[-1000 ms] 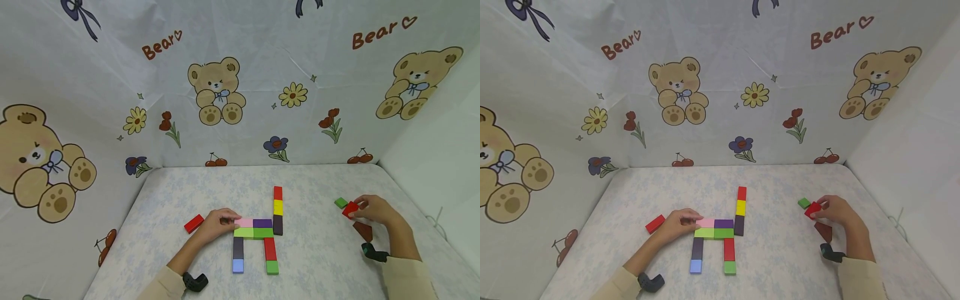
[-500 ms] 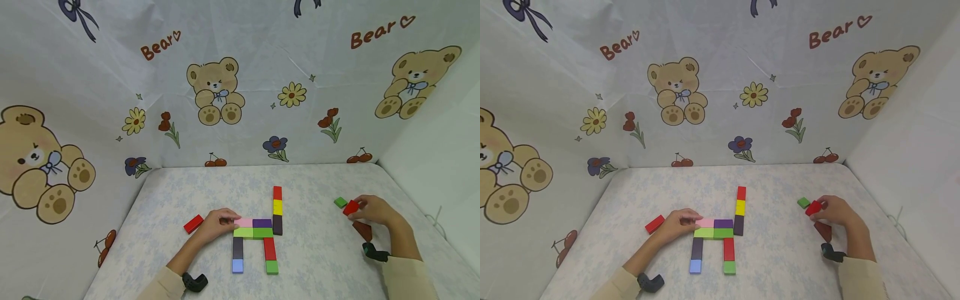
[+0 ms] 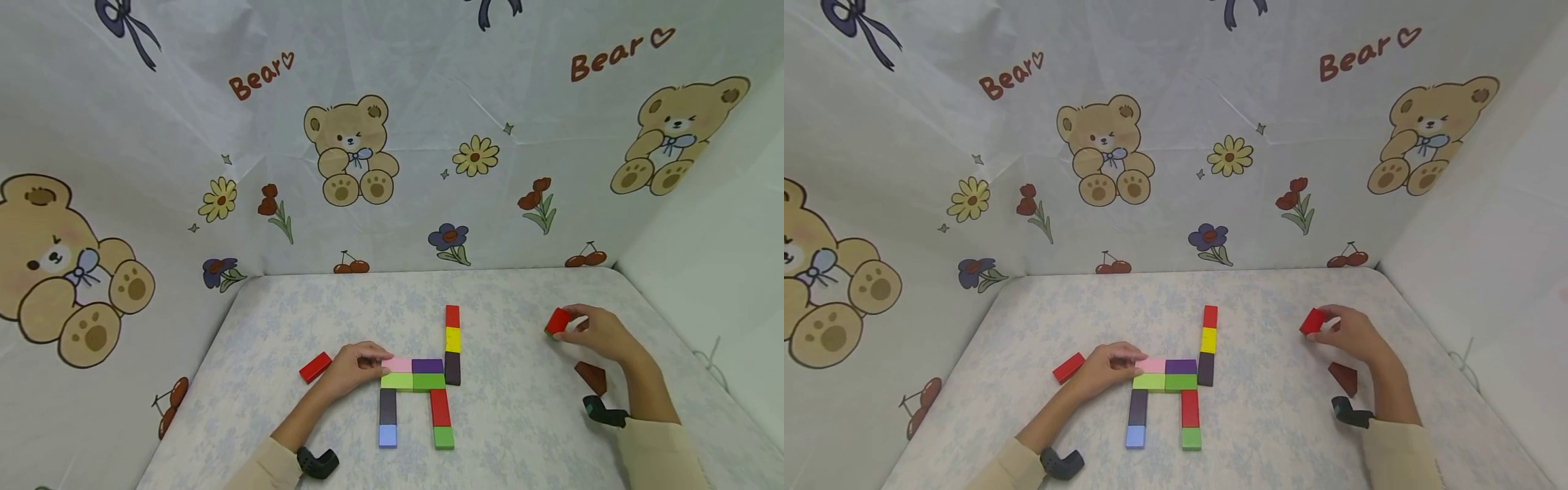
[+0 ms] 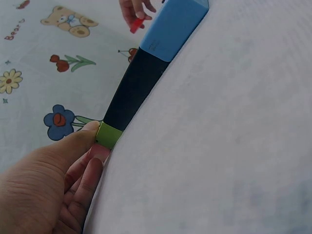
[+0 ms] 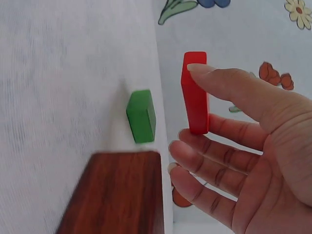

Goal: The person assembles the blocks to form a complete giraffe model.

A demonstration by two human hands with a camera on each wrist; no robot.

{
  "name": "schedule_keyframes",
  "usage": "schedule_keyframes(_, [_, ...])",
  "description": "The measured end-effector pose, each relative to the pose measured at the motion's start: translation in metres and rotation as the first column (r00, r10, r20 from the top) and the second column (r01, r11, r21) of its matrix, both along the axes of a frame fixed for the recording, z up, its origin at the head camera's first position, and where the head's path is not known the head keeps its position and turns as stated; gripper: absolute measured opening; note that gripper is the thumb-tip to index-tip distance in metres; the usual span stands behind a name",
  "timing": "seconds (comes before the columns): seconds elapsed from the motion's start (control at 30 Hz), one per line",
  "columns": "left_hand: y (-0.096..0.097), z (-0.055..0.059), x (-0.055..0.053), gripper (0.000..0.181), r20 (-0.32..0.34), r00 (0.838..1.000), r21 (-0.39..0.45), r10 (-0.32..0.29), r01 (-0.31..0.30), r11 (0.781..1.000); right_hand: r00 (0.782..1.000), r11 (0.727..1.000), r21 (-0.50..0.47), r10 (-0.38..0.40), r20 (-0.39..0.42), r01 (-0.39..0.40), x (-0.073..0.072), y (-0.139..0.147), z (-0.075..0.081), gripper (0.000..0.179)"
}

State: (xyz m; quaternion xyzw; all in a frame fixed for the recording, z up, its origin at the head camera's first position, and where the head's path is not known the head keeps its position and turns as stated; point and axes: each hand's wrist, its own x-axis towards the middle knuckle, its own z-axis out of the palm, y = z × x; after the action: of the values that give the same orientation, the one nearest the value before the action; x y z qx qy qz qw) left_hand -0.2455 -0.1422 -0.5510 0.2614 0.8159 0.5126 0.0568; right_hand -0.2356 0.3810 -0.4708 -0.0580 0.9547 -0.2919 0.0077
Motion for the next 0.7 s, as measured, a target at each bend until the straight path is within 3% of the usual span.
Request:
schedule_keyframes(0.5, [0.002, 0.000, 0.000, 0.026, -0.004, 1.000, -0.005, -0.020, 0.020, 1.000, 0.994, 0.997, -0.045, 0.051, -0.097, -0.056, -0.015, -0.068, -0.014, 0.064])
schedule_keyframes(0.7, [0.000, 0.000, 0.000, 0.026, -0.004, 1.000, 0.001, -0.004, 0.004, 1.000, 0.989, 0.998, -0.004, 0.062, -0.138, -0.063, -0.028, -0.095, -0.016, 0.064])
